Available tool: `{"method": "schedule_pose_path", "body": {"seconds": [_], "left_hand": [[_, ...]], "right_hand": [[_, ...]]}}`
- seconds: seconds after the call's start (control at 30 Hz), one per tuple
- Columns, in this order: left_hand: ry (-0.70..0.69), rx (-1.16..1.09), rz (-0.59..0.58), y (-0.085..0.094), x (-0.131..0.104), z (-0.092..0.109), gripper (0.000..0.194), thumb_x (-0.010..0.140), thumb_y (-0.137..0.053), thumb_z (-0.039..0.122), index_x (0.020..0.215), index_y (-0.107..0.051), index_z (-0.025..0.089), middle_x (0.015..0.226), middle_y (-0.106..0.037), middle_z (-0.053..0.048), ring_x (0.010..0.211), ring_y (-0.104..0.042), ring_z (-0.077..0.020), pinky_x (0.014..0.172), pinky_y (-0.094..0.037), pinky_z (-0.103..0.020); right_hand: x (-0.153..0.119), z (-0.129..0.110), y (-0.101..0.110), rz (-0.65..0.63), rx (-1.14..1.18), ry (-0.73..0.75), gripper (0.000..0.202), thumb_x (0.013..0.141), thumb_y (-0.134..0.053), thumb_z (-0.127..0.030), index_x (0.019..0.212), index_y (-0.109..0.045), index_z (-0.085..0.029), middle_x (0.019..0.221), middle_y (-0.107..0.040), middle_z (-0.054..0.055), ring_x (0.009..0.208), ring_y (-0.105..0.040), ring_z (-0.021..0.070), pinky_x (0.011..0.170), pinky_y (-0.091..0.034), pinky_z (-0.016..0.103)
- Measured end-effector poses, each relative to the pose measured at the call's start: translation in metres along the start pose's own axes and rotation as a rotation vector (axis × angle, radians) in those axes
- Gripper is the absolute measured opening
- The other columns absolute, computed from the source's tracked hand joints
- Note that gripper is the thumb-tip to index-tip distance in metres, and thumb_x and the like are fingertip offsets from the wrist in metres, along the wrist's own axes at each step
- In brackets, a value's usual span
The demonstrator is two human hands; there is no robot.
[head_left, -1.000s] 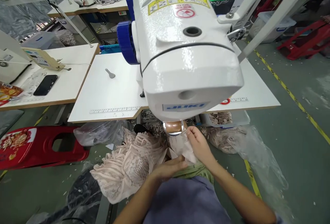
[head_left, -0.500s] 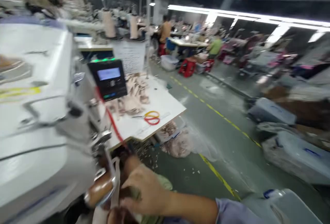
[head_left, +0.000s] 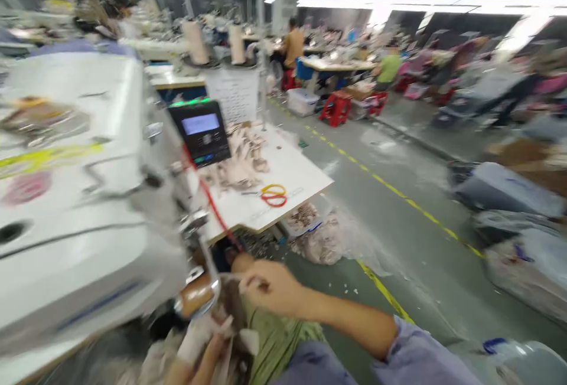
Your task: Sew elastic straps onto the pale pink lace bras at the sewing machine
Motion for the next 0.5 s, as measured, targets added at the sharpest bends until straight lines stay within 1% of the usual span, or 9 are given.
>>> {"method": "schedule_pose_path", "body": {"seconds": [0.03, 0.07, 0.13, 0.17, 0.2, 0.23, 0.33, 0.43, 0.5], "left_hand": [[0.061, 0.012, 0.038, 0.017, -0.013, -0.007, 0.028, 0.095, -0.060, 0.044, 0.108, -0.066, 0.020, 0.107, -0.068, -0.007, 0.090, -0.066, -0.0203, 0.076, -0.058, -0.035], [0.133, 0.010, 0.075, 0.032, -0.026, -0.013, 0.032, 0.093, -0.061, 0.048, 0.100, -0.069, 0.018, 0.096, -0.069, -0.006, 0.080, -0.066, -0.0189, 0.069, -0.057, -0.032], [0.287, -0.066, 0.144, 0.054, -0.048, -0.021, 0.041, 0.087, -0.064, 0.056, 0.085, -0.070, 0.015, 0.078, -0.069, -0.004, 0.061, -0.061, -0.0150, 0.058, -0.053, -0.028], [0.362, -0.173, 0.175, 0.058, -0.056, -0.025, 0.044, 0.083, -0.068, 0.057, 0.080, -0.070, 0.014, 0.073, -0.069, -0.004, 0.055, -0.057, -0.0128, 0.055, -0.051, -0.026], [0.415, -0.291, 0.204, 0.060, -0.061, -0.027, 0.043, 0.078, -0.072, 0.056, 0.078, -0.070, 0.013, 0.073, -0.069, -0.004, 0.055, -0.056, -0.0115, 0.055, -0.050, -0.025], [0.438, -0.402, 0.221, 0.058, -0.063, -0.028, 0.041, 0.075, -0.076, 0.054, 0.076, -0.069, 0.013, 0.071, -0.068, -0.003, 0.056, -0.055, -0.0107, 0.056, -0.049, -0.023], [0.426, -0.657, 0.226, 0.046, -0.061, -0.028, 0.032, 0.074, -0.082, 0.043, 0.080, -0.070, 0.014, 0.073, -0.067, -0.001, 0.066, -0.059, -0.0110, 0.065, -0.049, -0.021], [0.407, -0.772, 0.210, 0.038, -0.062, -0.030, 0.024, 0.078, -0.080, 0.037, 0.086, -0.071, 0.016, 0.080, -0.069, -0.001, 0.076, -0.063, -0.0128, 0.075, -0.051, -0.023], [0.381, -0.769, 0.201, 0.037, -0.063, -0.030, 0.023, 0.079, -0.079, 0.036, 0.089, -0.073, 0.017, 0.084, -0.070, -0.003, 0.082, -0.065, -0.0155, 0.080, -0.052, -0.026]], "right_hand": [[-0.005, -0.001, 0.009, 0.123, -0.003, -0.027, 0.015, 0.082, -0.058, -0.009, 0.088, -0.067, -0.019, 0.085, -0.070, 0.001, 0.075, -0.064, 0.0130, 0.069, -0.048, 0.021], [-0.009, -0.004, 0.012, 0.164, 0.007, -0.008, 0.015, 0.086, -0.055, -0.011, 0.089, -0.068, -0.019, 0.087, -0.071, 0.003, 0.077, -0.065, 0.0143, 0.071, -0.049, 0.023], [-0.012, -0.013, 0.008, 0.153, -0.007, 0.074, 0.017, 0.093, -0.052, -0.018, 0.092, -0.069, -0.021, 0.087, -0.072, 0.005, 0.079, -0.067, 0.0157, 0.070, -0.051, 0.025], [-0.013, -0.018, 0.003, 0.139, -0.012, 0.119, 0.017, 0.095, -0.052, -0.020, 0.094, -0.069, -0.021, 0.087, -0.072, 0.005, 0.079, -0.067, 0.0158, 0.070, -0.052, 0.025], [-0.014, -0.024, -0.001, 0.133, -0.016, 0.162, 0.015, 0.096, -0.053, -0.022, 0.094, -0.068, -0.022, 0.086, -0.071, 0.005, 0.078, -0.067, 0.0157, 0.068, -0.052, 0.025], [-0.015, -0.031, -0.006, 0.136, -0.018, 0.200, 0.013, 0.096, -0.054, -0.023, 0.095, -0.067, -0.022, 0.086, -0.071, 0.004, 0.077, -0.067, 0.0156, 0.067, -0.053, 0.025], [-0.016, -0.049, -0.016, 0.175, -0.009, 0.271, 0.011, 0.096, -0.055, -0.021, 0.093, -0.066, -0.022, 0.083, -0.071, 0.003, 0.075, -0.067, 0.0155, 0.068, -0.055, 0.027], [-0.012, -0.054, -0.023, 0.202, 0.000, 0.279, 0.014, 0.095, -0.054, -0.017, 0.092, -0.066, -0.023, 0.084, -0.072, 0.003, 0.077, -0.068, 0.0158, 0.071, -0.055, 0.028], [-0.009, -0.050, -0.025, 0.195, 0.000, 0.250, 0.014, 0.094, -0.054, -0.017, 0.092, -0.066, -0.022, 0.085, -0.072, 0.003, 0.078, -0.068, 0.0160, 0.070, -0.054, 0.027]]}}
Point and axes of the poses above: each hand's wrist, its own x-axis towards the middle knuckle, its own y-axis out of the back of the hand, z = x × y, the point moved 6 cm from there along x, towards the middle knuckle
